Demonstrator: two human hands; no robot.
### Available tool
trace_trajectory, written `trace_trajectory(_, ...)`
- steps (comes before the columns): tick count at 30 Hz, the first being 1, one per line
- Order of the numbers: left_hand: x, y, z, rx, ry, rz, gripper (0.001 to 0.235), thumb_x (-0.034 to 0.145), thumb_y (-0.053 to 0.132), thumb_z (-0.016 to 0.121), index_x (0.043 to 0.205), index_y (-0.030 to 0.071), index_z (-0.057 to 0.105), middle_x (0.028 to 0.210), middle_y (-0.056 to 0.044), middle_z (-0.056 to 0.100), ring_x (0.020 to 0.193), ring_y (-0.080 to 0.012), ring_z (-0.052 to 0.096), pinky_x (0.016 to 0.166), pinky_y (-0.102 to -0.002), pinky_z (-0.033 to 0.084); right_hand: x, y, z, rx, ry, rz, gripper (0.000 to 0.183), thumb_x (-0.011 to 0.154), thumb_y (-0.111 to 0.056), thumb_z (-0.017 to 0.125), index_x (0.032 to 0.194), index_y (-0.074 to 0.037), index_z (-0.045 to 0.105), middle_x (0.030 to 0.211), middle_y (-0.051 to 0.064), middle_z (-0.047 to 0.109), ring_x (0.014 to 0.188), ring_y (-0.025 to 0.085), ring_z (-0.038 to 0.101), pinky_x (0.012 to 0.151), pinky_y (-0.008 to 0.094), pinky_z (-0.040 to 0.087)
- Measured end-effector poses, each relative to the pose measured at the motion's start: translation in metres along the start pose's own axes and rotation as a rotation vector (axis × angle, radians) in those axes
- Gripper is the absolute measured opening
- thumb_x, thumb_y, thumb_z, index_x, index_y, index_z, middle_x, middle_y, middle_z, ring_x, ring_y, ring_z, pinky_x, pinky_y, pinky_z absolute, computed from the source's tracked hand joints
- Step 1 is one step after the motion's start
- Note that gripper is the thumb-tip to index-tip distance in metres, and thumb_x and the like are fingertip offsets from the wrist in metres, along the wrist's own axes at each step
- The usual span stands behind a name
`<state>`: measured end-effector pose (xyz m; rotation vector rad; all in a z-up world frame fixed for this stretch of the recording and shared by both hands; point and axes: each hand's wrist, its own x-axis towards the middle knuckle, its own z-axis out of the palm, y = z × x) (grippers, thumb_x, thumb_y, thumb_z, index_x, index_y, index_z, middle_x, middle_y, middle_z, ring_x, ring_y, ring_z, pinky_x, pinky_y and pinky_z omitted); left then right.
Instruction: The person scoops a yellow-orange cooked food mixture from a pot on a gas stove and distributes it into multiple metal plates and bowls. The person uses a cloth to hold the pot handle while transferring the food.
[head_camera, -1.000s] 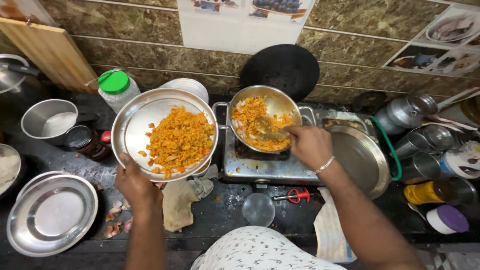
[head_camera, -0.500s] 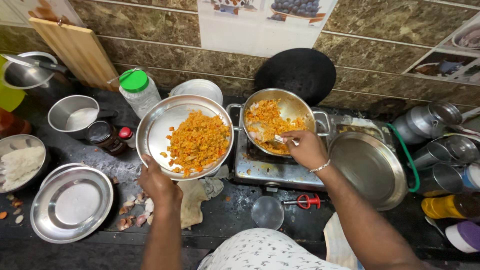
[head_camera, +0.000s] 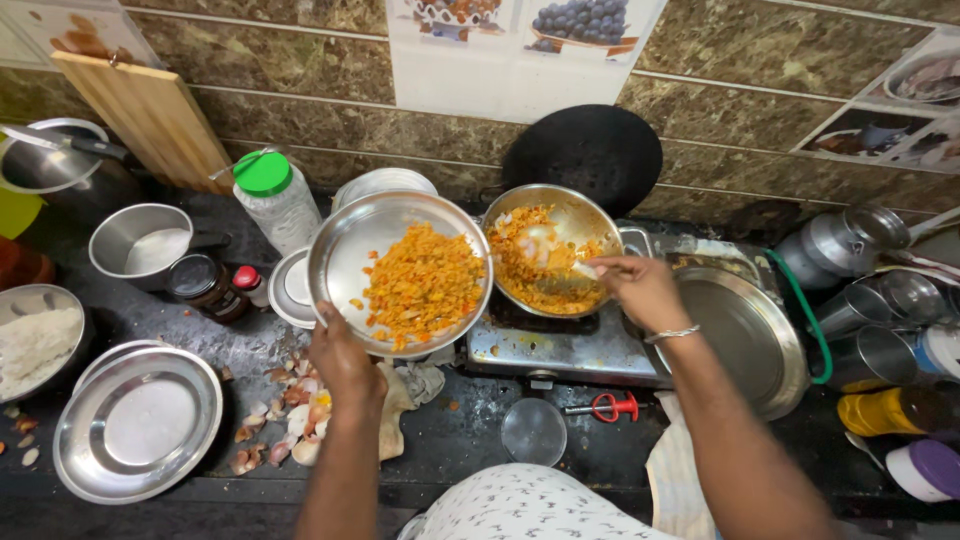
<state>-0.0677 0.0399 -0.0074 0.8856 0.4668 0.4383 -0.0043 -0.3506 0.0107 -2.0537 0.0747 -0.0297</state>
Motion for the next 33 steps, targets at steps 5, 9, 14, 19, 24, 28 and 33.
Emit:
trace_trajectory(5, 0.002, -0.016, 0.013, -0.042, -0.059, -0.048, 0.045, 0.108, 0.031, 0.046, 0.125, -0.008, 0.059, 0.114, -0.017, 0.072, 0.099, -0.0214, 0.072, 0.092, -0.036, 0.057, -0.034, -0.079, -0.005, -0.155, 0.085, -0.367, 0.020, 0.096, -0.017, 0.074, 0.114, -0.011, 0.080, 0.095, 0.002, 0.080, 0.076, 0.006, 0.067, 0.070, 0.026, 0.054)
trace_trajectory(9, -0.006, -0.026, 0.020, 0.047, -0.066, -0.083, 0.046, 0.108, 0.033, 0.050, 0.125, -0.009, 0.062, 0.111, -0.017, 0.072, 0.095, -0.0204, 0.069, 0.087, -0.036, 0.055, -0.072, -0.136, 0.024, -0.642, 0.168, -0.518, 0.020, 0.091, -0.019, 0.075, 0.109, -0.021, 0.083, 0.080, 0.008, 0.075, 0.064, 0.022, 0.071, 0.061, 0.036, 0.055)
trace_trajectory(14, -0.009, -0.030, 0.018, 0.022, -0.087, -0.145, 0.046, 0.106, 0.033, 0.050, 0.122, -0.008, 0.063, 0.110, -0.015, 0.072, 0.095, -0.0194, 0.069, 0.087, -0.036, 0.055, -0.083, -0.164, 0.015, -0.730, 0.311, -0.610, 0.019, 0.093, -0.015, 0.070, 0.107, -0.021, 0.081, 0.088, 0.009, 0.078, 0.064, 0.028, 0.072, 0.057, 0.041, 0.054)
trace_trajectory(19, -0.004, -0.023, -0.016, -0.012, -0.135, -0.094, 0.039, 0.104, 0.022, 0.050, 0.119, -0.013, 0.058, 0.108, -0.021, 0.070, 0.097, -0.0267, 0.072, 0.089, -0.040, 0.058, -0.070, -0.137, -0.018, -0.907, 0.268, -0.339, 0.019, 0.091, -0.025, 0.071, 0.107, -0.023, 0.082, 0.083, 0.014, 0.075, 0.070, 0.035, 0.071, 0.066, 0.047, 0.057)
trace_trajectory(24, -0.003, 0.002, -0.057, -0.043, -0.129, -0.044, 0.044, 0.112, 0.028, 0.046, 0.129, -0.012, 0.053, 0.119, -0.022, 0.066, 0.104, -0.0267, 0.069, 0.095, -0.040, 0.056, -0.059, -0.091, -0.006, -0.900, 0.093, -0.292, 0.021, 0.088, -0.023, 0.067, 0.103, -0.026, 0.082, 0.084, 0.014, 0.076, 0.072, 0.035, 0.073, 0.069, 0.048, 0.058)
trace_trajectory(28, -0.019, 0.024, -0.084, -0.035, -0.144, -0.071, 0.046, 0.110, 0.028, 0.037, 0.138, -0.007, 0.050, 0.132, -0.022, 0.063, 0.114, -0.0279, 0.067, 0.101, -0.043, 0.054, -0.038, -0.068, -0.005, -0.968, 0.229, -0.286, 0.020, 0.091, -0.024, 0.067, 0.105, -0.024, 0.081, 0.084, 0.016, 0.075, 0.074, 0.037, 0.072, 0.070, 0.050, 0.057)
trace_trajectory(33, -0.042, 0.038, -0.122, 0.010, -0.068, -0.129, 0.050, 0.113, 0.032, 0.032, 0.144, -0.005, 0.045, 0.139, -0.021, 0.059, 0.121, -0.0279, 0.063, 0.106, -0.044, 0.050, -0.022, -0.049, -0.012, -1.050, 0.221, -0.256, 0.022, 0.090, -0.021, 0.068, 0.107, -0.022, 0.081, 0.081, 0.017, 0.074, 0.074, 0.038, 0.072, 0.069, 0.050, 0.057)
